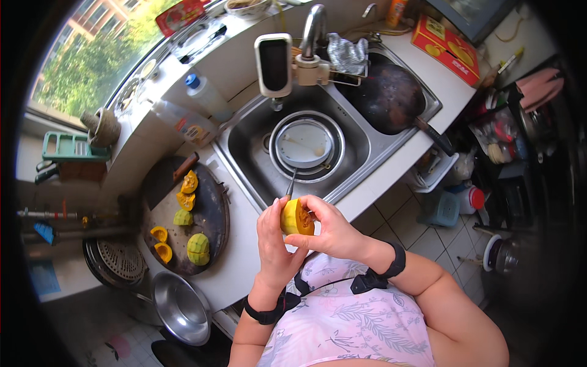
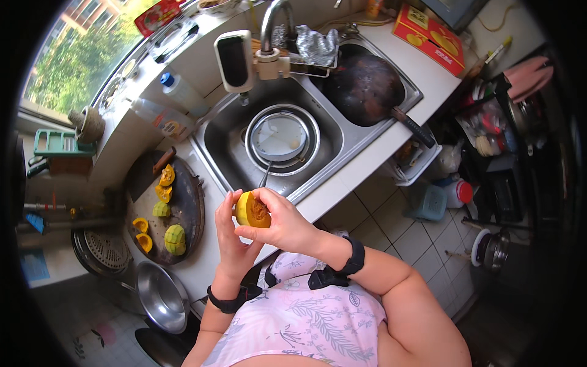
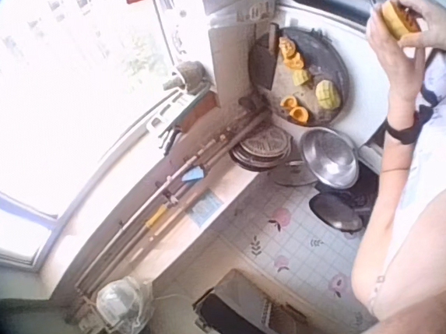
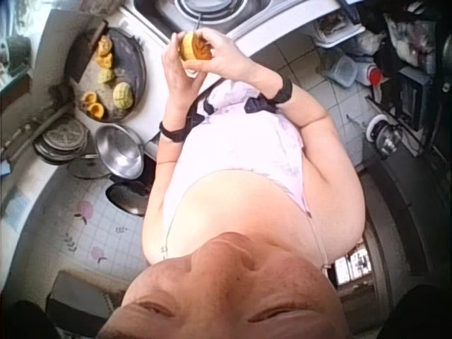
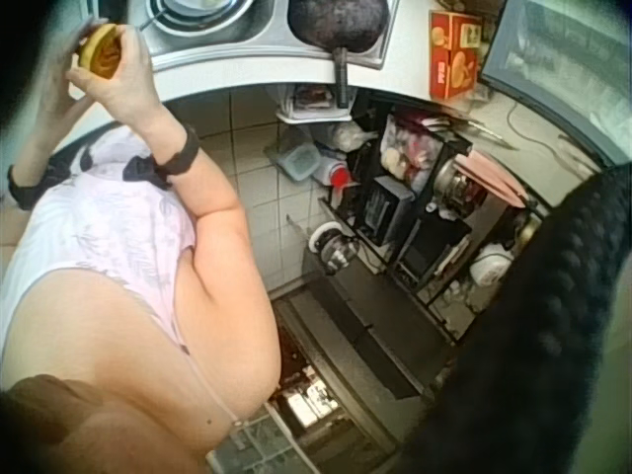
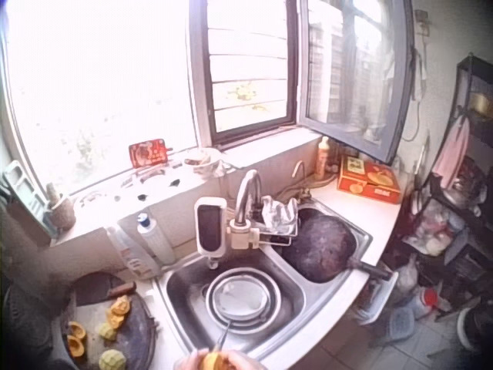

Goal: The person cuts a fruit into several pieces using a cleaver on a wooden cutting board and places the cut pieces into a small plastic container.

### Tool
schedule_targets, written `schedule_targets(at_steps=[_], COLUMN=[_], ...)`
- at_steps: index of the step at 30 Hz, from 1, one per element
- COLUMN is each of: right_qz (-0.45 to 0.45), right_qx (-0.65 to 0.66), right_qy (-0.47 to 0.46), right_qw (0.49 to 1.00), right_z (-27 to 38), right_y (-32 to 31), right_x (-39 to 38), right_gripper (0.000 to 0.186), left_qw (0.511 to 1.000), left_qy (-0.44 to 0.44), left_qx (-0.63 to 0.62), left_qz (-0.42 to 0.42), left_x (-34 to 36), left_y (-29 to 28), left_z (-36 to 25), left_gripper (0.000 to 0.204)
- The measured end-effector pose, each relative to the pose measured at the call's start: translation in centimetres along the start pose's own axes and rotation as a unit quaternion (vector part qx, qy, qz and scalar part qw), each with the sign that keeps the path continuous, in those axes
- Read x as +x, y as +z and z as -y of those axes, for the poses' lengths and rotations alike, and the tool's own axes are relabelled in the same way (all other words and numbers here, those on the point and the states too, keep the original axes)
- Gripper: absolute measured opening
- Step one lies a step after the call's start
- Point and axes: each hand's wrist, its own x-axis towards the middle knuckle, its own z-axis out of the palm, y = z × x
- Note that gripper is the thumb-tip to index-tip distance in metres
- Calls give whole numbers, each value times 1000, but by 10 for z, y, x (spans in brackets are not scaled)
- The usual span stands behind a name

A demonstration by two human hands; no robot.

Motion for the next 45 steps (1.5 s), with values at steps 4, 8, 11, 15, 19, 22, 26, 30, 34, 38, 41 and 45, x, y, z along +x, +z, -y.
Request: schedule_targets(at_steps=[4, 8, 11, 15, 19, 22, 26, 30, 34, 38, 41, 45], right_qz=[-90, -182, -244, -243, -251, -250, -248, -242, -188, -155, -150, -156], right_qx=[17, -34, -87, -283, -360, -407, -398, -353, -328, -261, -209, -162], right_qy=[-11, -41, -59, -121, -71, -55, -43, -20, 43, 42, 55, 29], right_qw=[996, 982, 964, 920, 896, 877, 882, 904, 925, 952, 965, 974], right_z=[-4, -16, -19, -36, -54, -74, -120, -164, -193, -215, -219, -232], right_y=[-10, -41, -63, -98, -147, -200, -267, -325, -356, -371, -383, -394], right_x=[-23, -45, -64, -88, -111, -122, -128, -135, -132, -115, -109, -104], right_gripper=[45, 39, 41, 39, 36, 31, 28, 20, 24, 25, 26, 22], left_qw=[998, 943, 711, 580, 574, 571, 522, 460, 488, 506, 513, 532], left_qy=[47, -52, -335, -367, -448, -480, -542, -592, -598, -605, -620, -629], left_qx=[-30, -310, -598, -665, -615, -606, -608, -629, -624, -610, -590, -566], left_qz=[23, 109, 159, 296, 303, 277, 254, 206, 127, 72, 57, 29], left_x=[3, 3, 3, 19, 23, 36, 46, 49, 40, 42, 54, 65], left_y=[29, 62, 83, 130, 205, 260, 339, 410, 456, 470, 477, 491], left_z=[-7, -12, -21, -26, -42, -70, -76, -82, -82, -72, -77, -79], left_gripper=[86, 85, 66, 60, 46, 43, 49, 49, 46, 44, 43, 42])
